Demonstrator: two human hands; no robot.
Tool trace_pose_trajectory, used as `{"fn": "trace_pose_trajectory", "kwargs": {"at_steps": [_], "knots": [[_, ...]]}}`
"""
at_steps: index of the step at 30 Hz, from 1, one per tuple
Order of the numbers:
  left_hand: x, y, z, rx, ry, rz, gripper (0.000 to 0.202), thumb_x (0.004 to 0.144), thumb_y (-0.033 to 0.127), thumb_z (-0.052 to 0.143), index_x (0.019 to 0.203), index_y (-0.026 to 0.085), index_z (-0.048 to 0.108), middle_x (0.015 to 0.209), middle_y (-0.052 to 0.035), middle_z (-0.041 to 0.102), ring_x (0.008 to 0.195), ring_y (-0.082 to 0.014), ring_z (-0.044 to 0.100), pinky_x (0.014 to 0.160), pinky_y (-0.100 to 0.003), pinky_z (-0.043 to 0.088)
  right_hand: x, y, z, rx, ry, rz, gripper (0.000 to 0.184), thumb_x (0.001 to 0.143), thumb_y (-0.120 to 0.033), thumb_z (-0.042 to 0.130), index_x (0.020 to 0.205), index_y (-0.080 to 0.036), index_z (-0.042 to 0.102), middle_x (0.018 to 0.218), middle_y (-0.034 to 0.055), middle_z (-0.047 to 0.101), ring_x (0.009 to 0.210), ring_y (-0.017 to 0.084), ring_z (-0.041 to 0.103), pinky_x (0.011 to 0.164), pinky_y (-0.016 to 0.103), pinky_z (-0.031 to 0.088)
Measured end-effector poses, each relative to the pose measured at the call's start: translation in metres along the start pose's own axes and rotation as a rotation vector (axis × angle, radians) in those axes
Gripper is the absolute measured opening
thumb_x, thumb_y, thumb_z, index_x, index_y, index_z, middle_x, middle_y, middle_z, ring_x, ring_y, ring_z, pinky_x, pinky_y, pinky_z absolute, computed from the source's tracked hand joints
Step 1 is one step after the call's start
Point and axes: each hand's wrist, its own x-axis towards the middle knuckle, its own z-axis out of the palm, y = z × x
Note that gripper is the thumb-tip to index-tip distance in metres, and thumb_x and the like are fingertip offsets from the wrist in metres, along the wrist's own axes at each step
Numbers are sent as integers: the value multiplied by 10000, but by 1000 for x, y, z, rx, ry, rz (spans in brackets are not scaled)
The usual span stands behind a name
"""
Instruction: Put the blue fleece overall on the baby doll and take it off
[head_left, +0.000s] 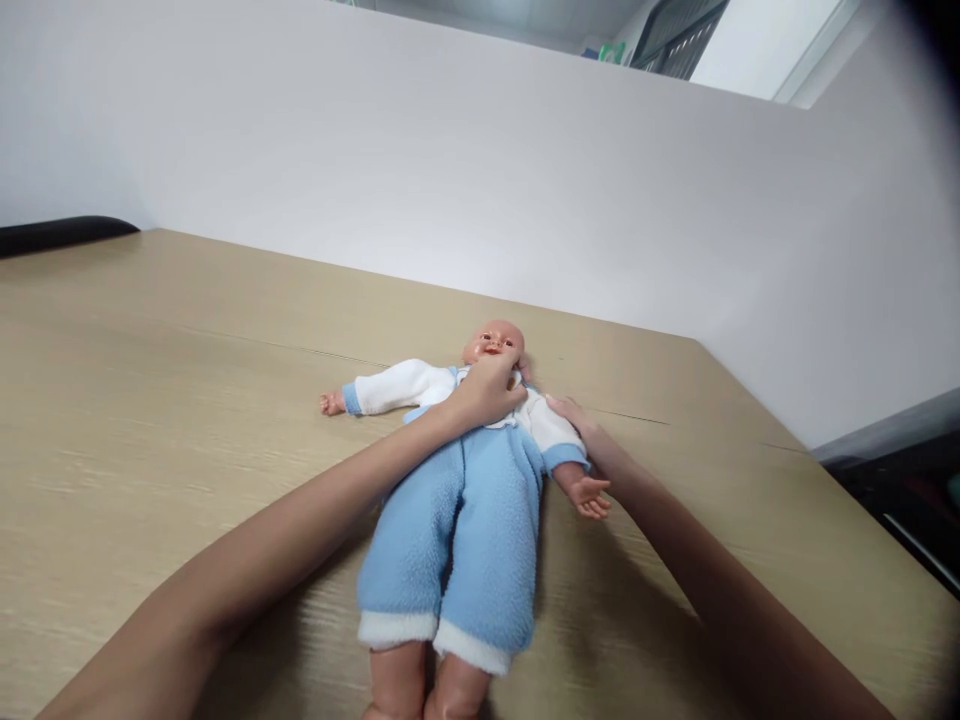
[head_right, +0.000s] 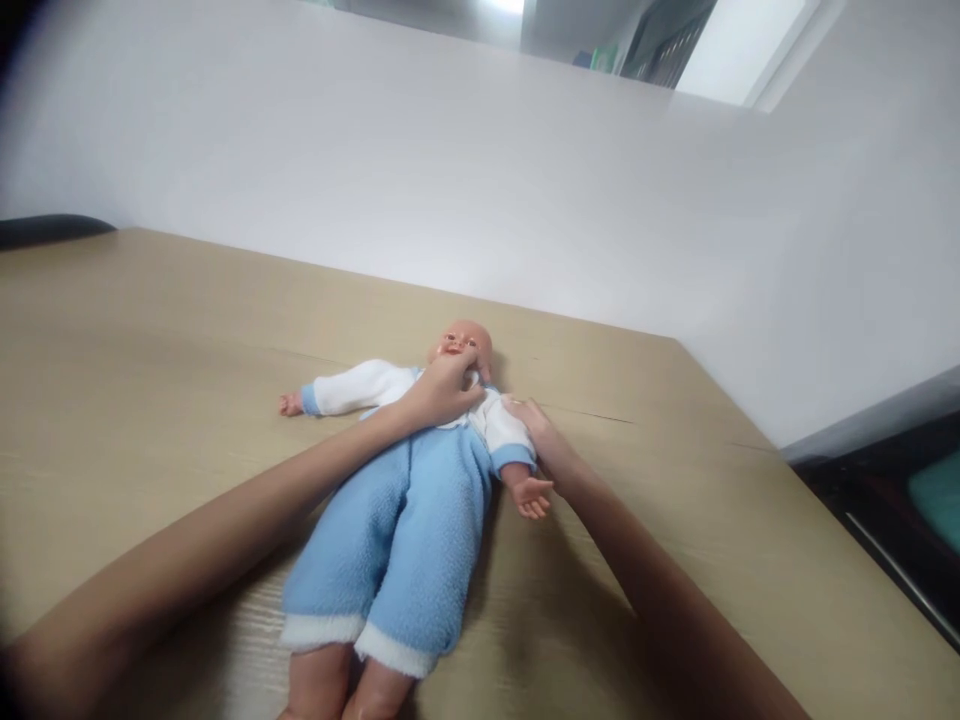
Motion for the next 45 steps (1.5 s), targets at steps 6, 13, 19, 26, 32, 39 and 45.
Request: {"fn": "trace_pose_trajectory", "kwargs": {"at_steps": [6, 13, 19, 26, 32, 39, 45], "knots": [[-2, 4, 1, 11, -8, 20, 189, 849, 64, 594, 1002, 175, 609, 871, -35, 680, 759, -197, 621, 710, -312, 436, -51, -12, -35, -272, -6, 185, 789, 788, -558, 851, 1475, -289, 572, 1196, 110, 776, 843, 270, 766, 638, 356, 631], [-2, 1, 5, 14, 5, -11, 252, 888, 130, 604, 1117, 190, 516, 1013, -67, 721, 776, -211, 655, 738, -338, 452, -73, 10, -83, -358, 65, 187, 620, 808, -624, 814, 1281, -239, 696, 1251, 107, 780, 1056, 318, 774, 836, 363, 652], [-4, 2, 1, 123, 39, 44, 154, 950, 230, 638, 1066, 190, 545, 1042, -89, 720, 935, -261, 654, 871, -395, 478, -78, 34, -87, -400, 157, 44, 609, 842, -624, 776, 1291, -232, 653, 1218, 126, 784, 1064, 331, 773, 951, 466, 629], [-50, 3, -41, 227, 201, 81, 210, 1068, 366, 522, 1159, 195, 603, 1180, -101, 668, 1137, -291, 572, 1045, -466, 421, -97, 9, -38, -849, 271, -532, 407, 988, -453, 638, 1331, -235, 632, 1339, 149, 684, 1282, 369, 608, 1112, 614, 471], [-120, -28, -59, -97, 218, -164, 248, 1072, 446, 501, 1132, 210, 545, 1080, -51, 629, 980, -223, 600, 922, -375, 485, -86, -4, 16, -317, -92, -347, 370, 1035, -487, 597, 1322, -254, 597, 1336, 112, 687, 1218, 274, 675, 1091, 461, 535], [-136, -41, -81, -280, -101, -310, 377, 1062, 566, 420, 974, 222, 546, 970, -17, 568, 958, -234, 535, 915, -366, 447, -49, 4, 13, -358, -179, -272, 414, 1019, -599, 538, 818, -244, 611, 807, 5, 631, 822, 226, 600, 860, 377, 534], [-133, -46, -80, -515, -16, -426, 322, 1022, 529, 507, 919, 228, 556, 936, -12, 539, 900, -213, 500, 866, -337, 446, -48, 24, 22, 94, -66, -137, 401, 897, -647, 672, 1014, -264, 651, 1013, 43, 737, 1053, 294, 681, 980, 432, 565]]}}
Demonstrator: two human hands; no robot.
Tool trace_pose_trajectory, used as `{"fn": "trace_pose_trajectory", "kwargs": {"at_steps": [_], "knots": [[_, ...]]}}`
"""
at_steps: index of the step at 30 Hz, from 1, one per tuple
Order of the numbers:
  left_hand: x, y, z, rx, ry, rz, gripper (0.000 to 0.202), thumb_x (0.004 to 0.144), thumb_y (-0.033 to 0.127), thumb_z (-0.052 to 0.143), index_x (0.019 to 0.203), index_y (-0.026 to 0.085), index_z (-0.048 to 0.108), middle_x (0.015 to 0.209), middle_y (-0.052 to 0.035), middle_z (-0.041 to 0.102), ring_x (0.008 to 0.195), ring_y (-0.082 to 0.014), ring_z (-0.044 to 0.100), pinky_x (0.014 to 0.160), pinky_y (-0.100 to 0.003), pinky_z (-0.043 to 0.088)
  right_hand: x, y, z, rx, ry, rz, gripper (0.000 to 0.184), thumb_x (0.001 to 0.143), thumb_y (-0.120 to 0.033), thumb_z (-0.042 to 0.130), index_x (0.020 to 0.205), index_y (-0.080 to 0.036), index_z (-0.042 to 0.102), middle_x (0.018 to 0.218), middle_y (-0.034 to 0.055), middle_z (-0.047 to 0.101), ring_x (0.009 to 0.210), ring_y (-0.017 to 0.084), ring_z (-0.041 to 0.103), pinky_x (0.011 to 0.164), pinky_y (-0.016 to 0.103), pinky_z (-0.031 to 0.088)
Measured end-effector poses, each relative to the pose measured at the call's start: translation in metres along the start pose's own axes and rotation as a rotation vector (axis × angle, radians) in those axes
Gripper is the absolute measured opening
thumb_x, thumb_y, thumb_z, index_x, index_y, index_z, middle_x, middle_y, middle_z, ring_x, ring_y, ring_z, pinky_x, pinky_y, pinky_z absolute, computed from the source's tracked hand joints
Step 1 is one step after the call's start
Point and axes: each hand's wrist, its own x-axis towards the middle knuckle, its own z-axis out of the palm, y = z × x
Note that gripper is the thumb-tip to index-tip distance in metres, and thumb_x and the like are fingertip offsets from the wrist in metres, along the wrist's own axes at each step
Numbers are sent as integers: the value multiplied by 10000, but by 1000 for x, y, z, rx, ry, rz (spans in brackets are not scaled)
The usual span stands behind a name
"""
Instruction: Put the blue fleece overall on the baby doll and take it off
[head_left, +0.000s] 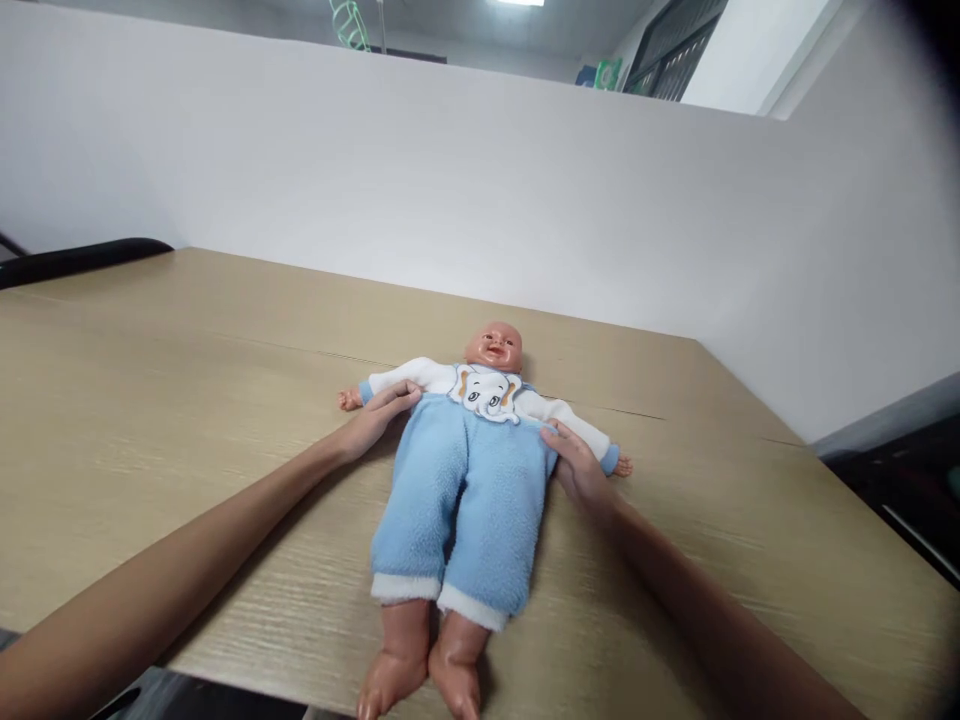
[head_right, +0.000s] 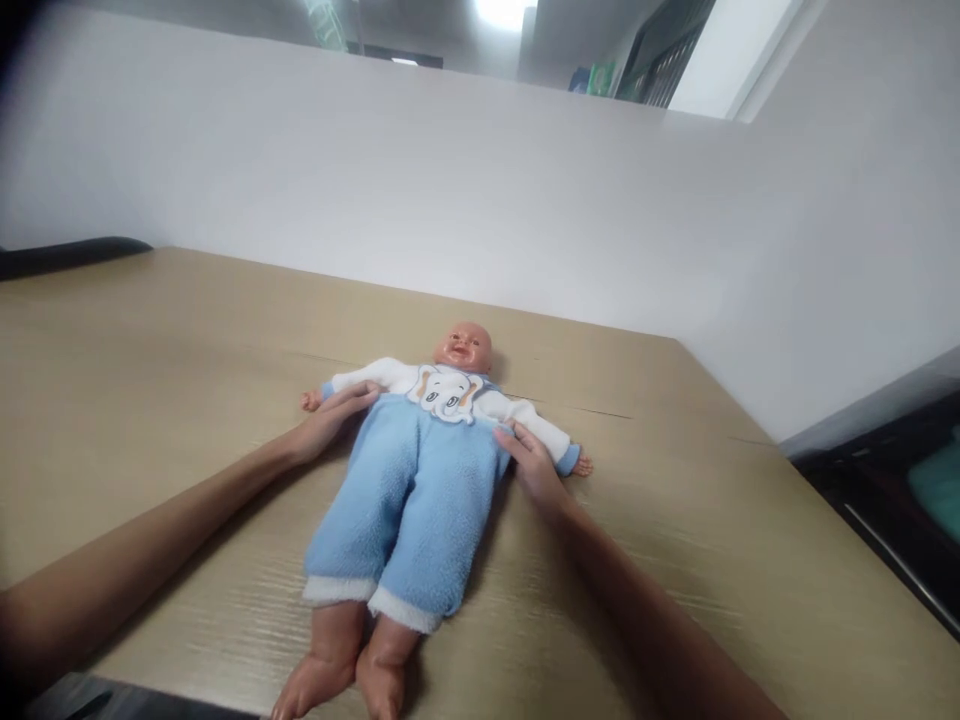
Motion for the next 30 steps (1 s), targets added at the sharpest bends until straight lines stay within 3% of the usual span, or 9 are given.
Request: {"fn": "trace_pose_trajectory", "kwargs": {"at_steps": [2, 5, 10, 12, 16, 21, 25, 28, 30], "knots": [[2, -2, 7, -20, 102, -50, 344, 1018, 556, 505, 941, 226, 559, 931, -17, 534, 889, -213, 488, 842, -339, 448, 3, 3, 4, 61, 85, 15, 415, 892, -667, 649, 1024, -279, 587, 1003, 34, 726, 1011, 284, 695, 917, 415, 584], [5, -4, 16, 17, 177, -56, 347, 1035, 551, 466, 970, 217, 537, 921, -12, 516, 873, -201, 476, 836, -332, 441, 8, 4, 5, -61, 135, -20, 430, 891, -684, 647, 936, -280, 508, 868, -6, 649, 843, 233, 660, 799, 358, 565], [8, -8, 13, 314, 98, 100, 324, 1057, 533, 452, 1036, 221, 536, 876, -1, 533, 811, -204, 511, 790, -336, 433, 4, 4, -1, -193, 162, -82, 399, 914, -640, 677, 958, -267, 543, 861, 4, 605, 822, 225, 618, 788, 356, 526], [8, -9, 8, 511, 98, 194, 300, 1069, 494, 442, 1013, 217, 545, 908, -28, 579, 868, -232, 557, 835, -367, 434, -2, 1, -6, -389, 185, -176, 302, 968, -555, 638, 998, -262, 572, 928, 41, 637, 856, 245, 619, 824, 390, 521], [8, -4, 4, 741, 182, 223, 282, 1086, 442, 412, 973, 219, 542, 979, -85, 653, 998, -301, 586, 867, -424, 426, -15, -6, -32, -933, 288, -420, 157, 988, -395, 609, 1068, -261, 609, 1106, 111, 680, 1066, 334, 617, 991, 508, 462], [14, 27, 19, 726, 274, 362, 247, 1095, 395, 418, 1028, 212, 570, 1042, -91, 667, 1025, -291, 582, 927, -433, 440, -23, 0, -80, -1065, 208, -459, 468, 947, -404, 671, 1359, -225, 540, 1361, 165, 628, 1284, 374, 572, 1114, 559, 413], [33, 63, 53, 642, 110, 565, 205, 1071, 382, 500, 1118, 199, 580, 1138, -100, 657, 1099, -278, 577, 1012, -418, 444, -24, 1, -102, -987, 155, -326, 506, 905, -467, 730, 1318, -212, 588, 1269, 147, 692, 1168, 360, 653, 1033, 541, 500], [61, 78, 84, 674, -87, 684, 302, 1009, 416, 627, 1210, 193, 590, 1287, -138, 630, 1269, -311, 529, 1139, -459, 386, -28, -13, -95, -918, 248, -328, 476, 855, -494, 798, 1223, -234, 645, 1204, 121, 731, 1102, 343, 688, 1008, 514, 530], [82, 79, 104, 703, -217, 693, 545, 858, 446, 815, 1277, 179, 589, 1328, -160, 621, 1292, -343, 522, 1135, -481, 394, -33, -23, -82, -781, 365, -332, 513, 830, -521, 829, 1218, -240, 645, 1220, 116, 731, 1108, 326, 700, 1017, 487, 549]]}}
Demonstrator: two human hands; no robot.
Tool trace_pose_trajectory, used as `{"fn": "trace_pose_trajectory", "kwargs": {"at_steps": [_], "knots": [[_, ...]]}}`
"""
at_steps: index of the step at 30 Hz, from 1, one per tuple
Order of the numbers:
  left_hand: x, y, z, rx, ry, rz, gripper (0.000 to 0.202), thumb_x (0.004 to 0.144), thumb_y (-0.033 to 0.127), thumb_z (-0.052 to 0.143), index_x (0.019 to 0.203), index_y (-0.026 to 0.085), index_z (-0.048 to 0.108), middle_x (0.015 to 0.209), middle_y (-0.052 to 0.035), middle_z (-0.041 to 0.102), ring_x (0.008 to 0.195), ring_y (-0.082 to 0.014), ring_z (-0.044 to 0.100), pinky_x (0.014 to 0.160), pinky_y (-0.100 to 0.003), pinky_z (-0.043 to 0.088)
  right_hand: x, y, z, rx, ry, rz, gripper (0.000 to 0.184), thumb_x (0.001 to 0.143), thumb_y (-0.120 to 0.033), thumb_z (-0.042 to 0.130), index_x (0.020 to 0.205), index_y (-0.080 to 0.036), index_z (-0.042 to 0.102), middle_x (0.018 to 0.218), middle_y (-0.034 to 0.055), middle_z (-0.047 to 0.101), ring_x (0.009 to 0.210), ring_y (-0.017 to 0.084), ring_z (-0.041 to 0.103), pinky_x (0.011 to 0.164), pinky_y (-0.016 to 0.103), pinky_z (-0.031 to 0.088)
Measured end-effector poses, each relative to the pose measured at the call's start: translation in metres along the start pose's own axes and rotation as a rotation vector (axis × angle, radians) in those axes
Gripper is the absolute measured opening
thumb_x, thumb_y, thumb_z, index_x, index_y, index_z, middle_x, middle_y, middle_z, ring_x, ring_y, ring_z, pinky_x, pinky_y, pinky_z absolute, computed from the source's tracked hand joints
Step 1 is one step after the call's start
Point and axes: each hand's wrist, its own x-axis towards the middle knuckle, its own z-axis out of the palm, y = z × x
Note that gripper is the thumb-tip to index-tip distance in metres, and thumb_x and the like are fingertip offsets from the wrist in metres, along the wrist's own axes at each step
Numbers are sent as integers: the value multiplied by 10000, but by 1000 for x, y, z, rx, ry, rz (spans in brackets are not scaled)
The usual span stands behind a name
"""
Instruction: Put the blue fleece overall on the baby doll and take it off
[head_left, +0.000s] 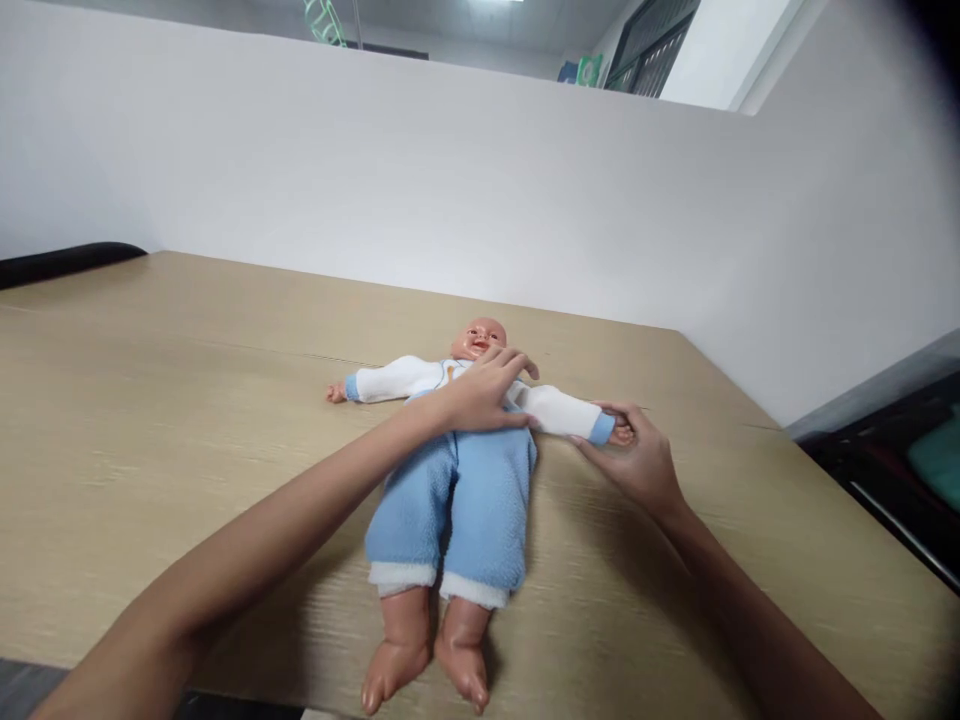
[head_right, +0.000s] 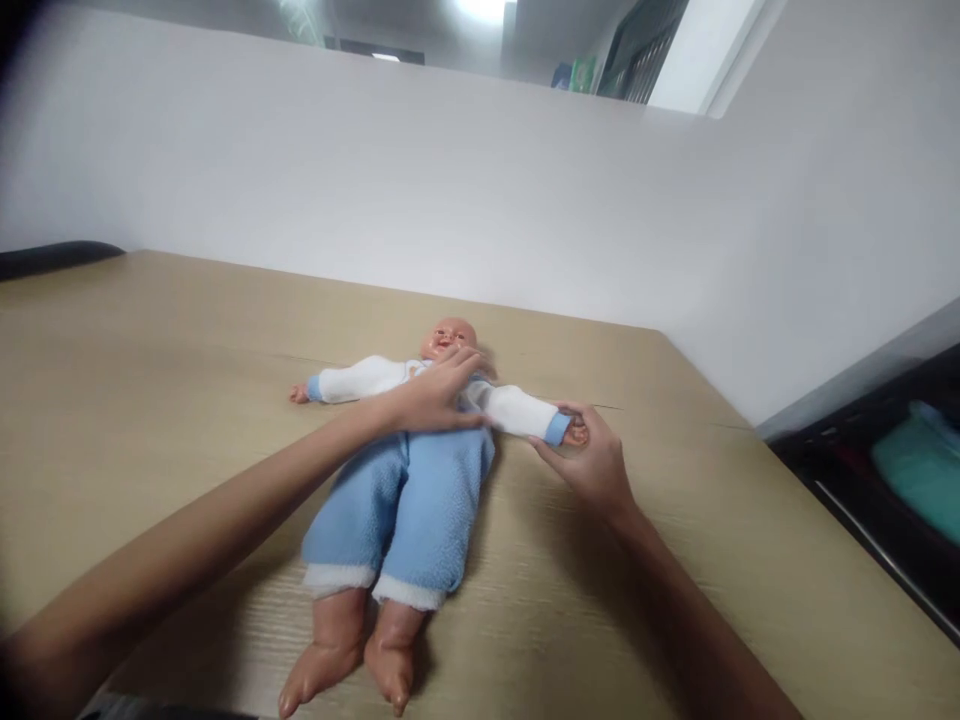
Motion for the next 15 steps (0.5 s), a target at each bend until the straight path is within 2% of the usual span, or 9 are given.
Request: {"fn": "trace_pose_trajectory", "kwargs": {"at_steps": [2, 3, 6, 8, 12, 13, 15], "knots": [[17, -4, 14, -12, -125, 2, 747, 713, 432, 930, 1320, 164, 587, 1309, -168, 641, 1246, -363, 559, 1062, -477, 441, -5, -16, 4, 155, 95, 77, 588, 805, -540, 854, 1247, -231, 620, 1256, 124, 716, 1131, 315, 705, 1014, 464, 573], [22, -5, 19, -9, -172, -2, 762, 689, 399, 944, 1321, 162, 592, 1289, -164, 657, 1214, -362, 581, 1023, -464, 457, -8, -22, 7, 223, 114, 102, 627, 792, -542, 867, 1266, -227, 605, 1274, 130, 706, 1141, 313, 705, 1008, 458, 583], [25, -5, 27, 25, -200, 5, 536, 792, 255, 843, 1272, 167, 621, 1217, -134, 701, 1121, -322, 632, 951, -411, 464, -14, -29, 14, 301, 53, 117, 730, 772, -528, 891, 1353, -233, 562, 1319, 136, 665, 1172, 311, 695, 1014, 456, 589], [20, -3, 28, 29, -168, 14, 403, 874, 203, 740, 1259, 160, 630, 1174, -128, 711, 1080, -301, 647, 933, -389, 463, -16, -24, 17, 298, 0, 114, 791, 778, -528, 887, 1423, -251, 522, 1386, 143, 615, 1196, 311, 677, 1018, 460, 585], [8, -3, 24, -49, -31, -60, 302, 965, 262, 647, 1242, 143, 625, 1134, -135, 704, 1058, -299, 647, 913, -386, 472, -15, -5, 20, 350, -57, 157, 987, 780, -527, 884, 1558, -278, 329, 1439, 162, 567, 1084, 282, 683, 923, 462, 624], [6, -4, 23, -87, 11, -83, 286, 971, 281, 644, 1224, 146, 622, 1131, -128, 702, 1055, -294, 645, 913, -384, 473, -15, -1, 22, 336, -84, 149, 991, 789, -522, 877, 1565, -276, 312, 1424, 162, 576, 1068, 281, 678, 905, 468, 628], [2, -7, 21, -193, 90, -112, 258, 980, 317, 639, 1180, 156, 616, 1123, -107, 700, 1040, -276, 643, 915, -374, 476, -16, 5, 25, 248, -190, 67, 855, 845, -493, 831, 1537, -270, 383, 1400, 156, 591, 1118, 300, 654, 936, 501, 616]]}}
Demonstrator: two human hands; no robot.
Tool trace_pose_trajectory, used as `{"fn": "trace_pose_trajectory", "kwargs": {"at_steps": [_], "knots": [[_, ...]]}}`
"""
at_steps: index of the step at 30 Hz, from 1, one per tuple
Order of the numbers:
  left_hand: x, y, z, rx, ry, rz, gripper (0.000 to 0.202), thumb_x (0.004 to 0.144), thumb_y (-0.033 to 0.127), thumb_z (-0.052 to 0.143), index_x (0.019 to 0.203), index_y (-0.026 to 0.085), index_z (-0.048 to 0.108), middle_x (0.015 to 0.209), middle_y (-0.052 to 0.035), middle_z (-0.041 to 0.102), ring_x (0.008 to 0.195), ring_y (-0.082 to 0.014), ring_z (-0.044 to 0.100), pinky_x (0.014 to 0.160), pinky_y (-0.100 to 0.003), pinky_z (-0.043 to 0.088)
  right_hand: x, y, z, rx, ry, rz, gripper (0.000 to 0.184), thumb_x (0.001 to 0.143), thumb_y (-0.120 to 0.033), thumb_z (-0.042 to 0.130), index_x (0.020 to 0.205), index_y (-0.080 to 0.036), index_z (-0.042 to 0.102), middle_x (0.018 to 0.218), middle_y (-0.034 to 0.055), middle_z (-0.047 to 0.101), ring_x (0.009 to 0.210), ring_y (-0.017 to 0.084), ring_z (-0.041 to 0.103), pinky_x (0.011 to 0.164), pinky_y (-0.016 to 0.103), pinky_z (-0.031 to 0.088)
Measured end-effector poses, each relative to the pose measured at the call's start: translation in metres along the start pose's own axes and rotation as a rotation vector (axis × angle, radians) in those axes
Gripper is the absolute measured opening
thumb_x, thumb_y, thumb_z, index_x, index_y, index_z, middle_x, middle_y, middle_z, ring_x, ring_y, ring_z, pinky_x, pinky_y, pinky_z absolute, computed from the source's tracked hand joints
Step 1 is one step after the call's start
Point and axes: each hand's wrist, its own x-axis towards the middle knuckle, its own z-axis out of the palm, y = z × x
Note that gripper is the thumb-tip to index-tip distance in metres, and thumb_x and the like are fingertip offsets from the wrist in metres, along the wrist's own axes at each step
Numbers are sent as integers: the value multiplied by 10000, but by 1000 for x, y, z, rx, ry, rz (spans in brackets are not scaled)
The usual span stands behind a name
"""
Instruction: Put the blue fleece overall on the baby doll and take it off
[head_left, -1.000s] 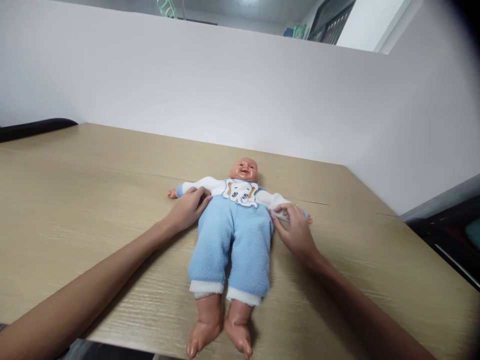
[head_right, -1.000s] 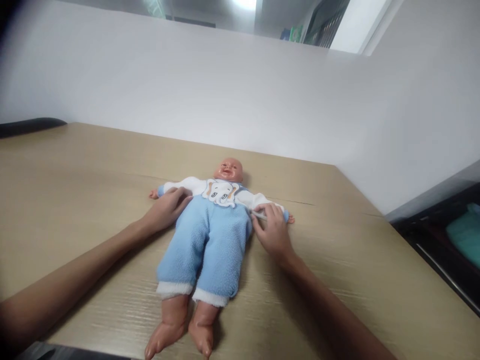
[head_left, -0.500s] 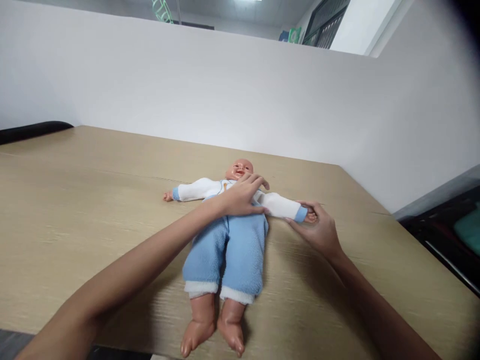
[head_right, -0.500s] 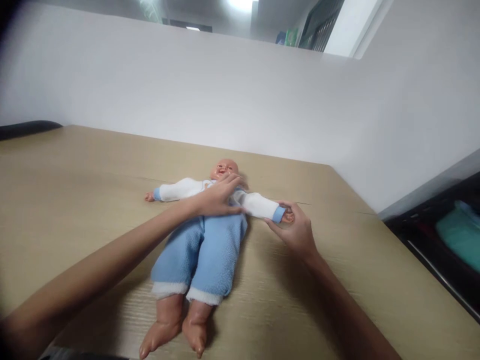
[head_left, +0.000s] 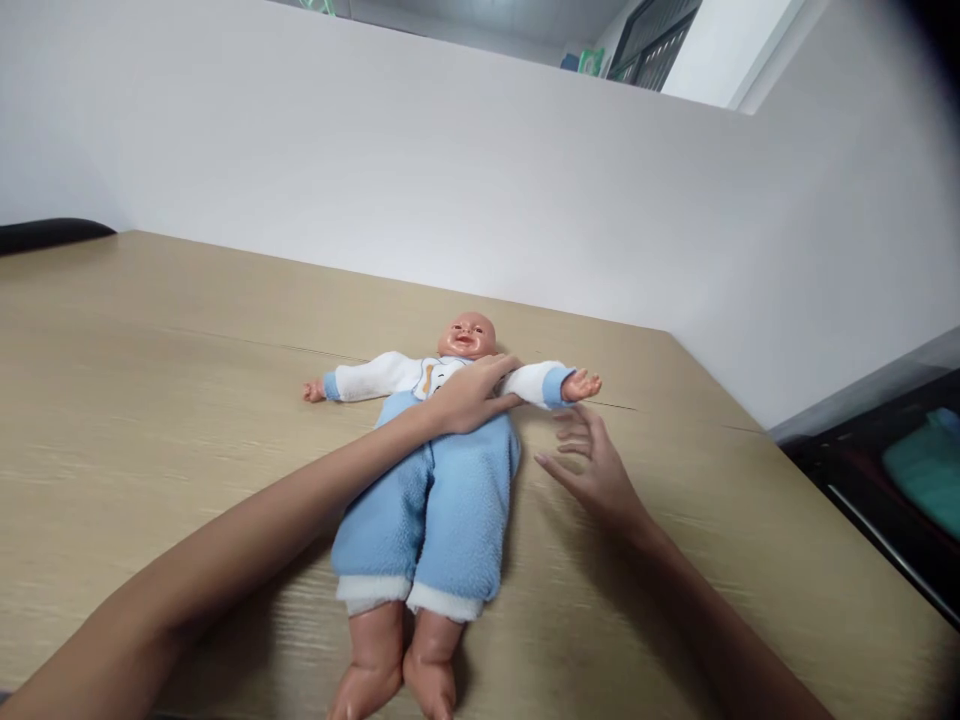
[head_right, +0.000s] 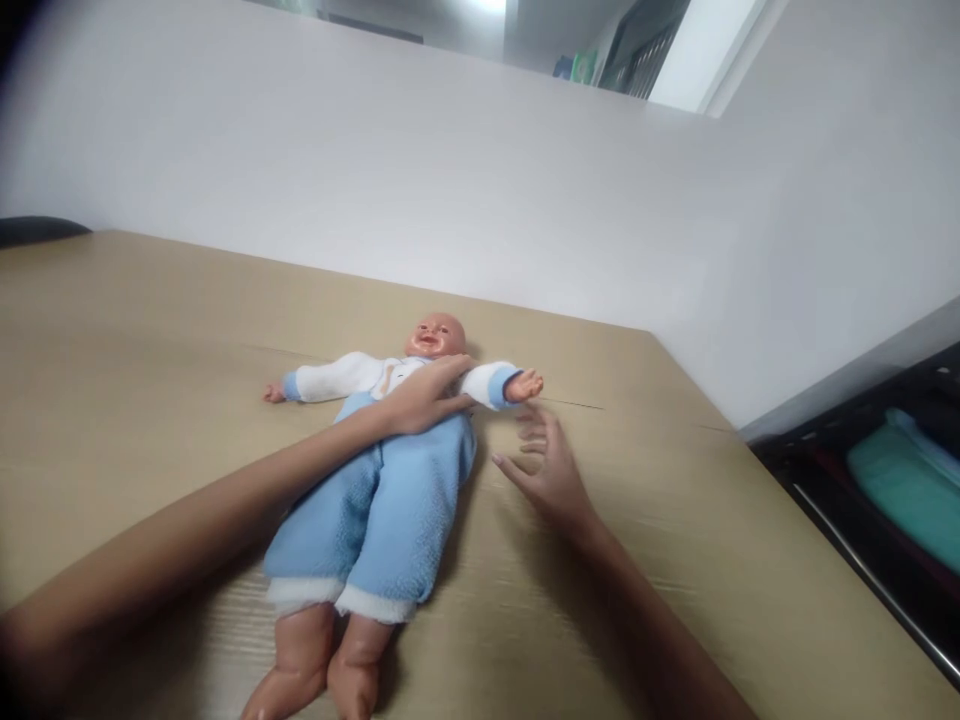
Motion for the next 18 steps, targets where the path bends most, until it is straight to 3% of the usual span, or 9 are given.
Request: {"fn": "trace_pose_trajectory", "kwargs": {"at_steps": [3, 6, 10, 13, 16, 18], "knots": [[-4, -3, -6, -174, 95, -30, 261, 1000, 374, 610, 1145, 158, 613, 1126, -90, 697, 1039, -261, 641, 945, -375, 484, -2, 0, 7, -182, -198, -153, 573, 948, -410, 723, 1468, -286, 519, 1411, 136, 604, 1292, 336, 587, 1102, 582, 517], [-9, -4, -13, -318, 185, -80, 291, 989, 369, 601, 1186, 155, 614, 1200, -103, 702, 1136, -276, 635, 1030, -399, 476, -5, -10, 19, -198, -267, -222, 523, 982, -370, 679, 1474, -291, 519, 1426, 130, 608, 1367, 342, 549, 1184, 595, 442], [-15, -6, -21, -496, 320, -177, 374, 963, 401, 625, 1255, 167, 624, 1323, -118, 696, 1253, -291, 616, 1111, -422, 462, -6, -26, 43, -46, -314, -174, 531, 989, -350, 666, 1486, -260, 500, 1473, 143, 582, 1399, 339, 533, 1216, 560, 415], [-20, -16, -25, -641, 466, -239, 426, 958, 482, 665, 1258, 179, 647, 1359, -109, 691, 1305, -296, 600, 1131, -417, 458, 2, -37, 66, 260, -333, -69, 559, 1011, -368, 644, 1520, -265, 436, 1502, 139, 570, 1390, 299, 568, 1201, 494, 449], [-24, -34, -30, -794, 614, -346, 515, 897, 641, 730, 1113, 177, 674, 1020, -71, 742, 1024, -256, 694, 913, -354, 550, 21, -48, 90, 595, -295, 10, 560, 992, -446, 686, 1471, -291, 440, 1523, 119, 565, 1358, 263, 604, 1149, 429, 504], [-28, -46, -37, -868, 677, -424, 586, 847, 739, 733, 1013, 182, 659, 787, -20, 665, 779, -205, 667, 716, -313, 537, 39, -56, 104, 700, -269, 30, 519, 955, -497, 731, 1382, -297, 513, 1462, 92, 620, 1333, 258, 615, 1121, 410, 520]]}}
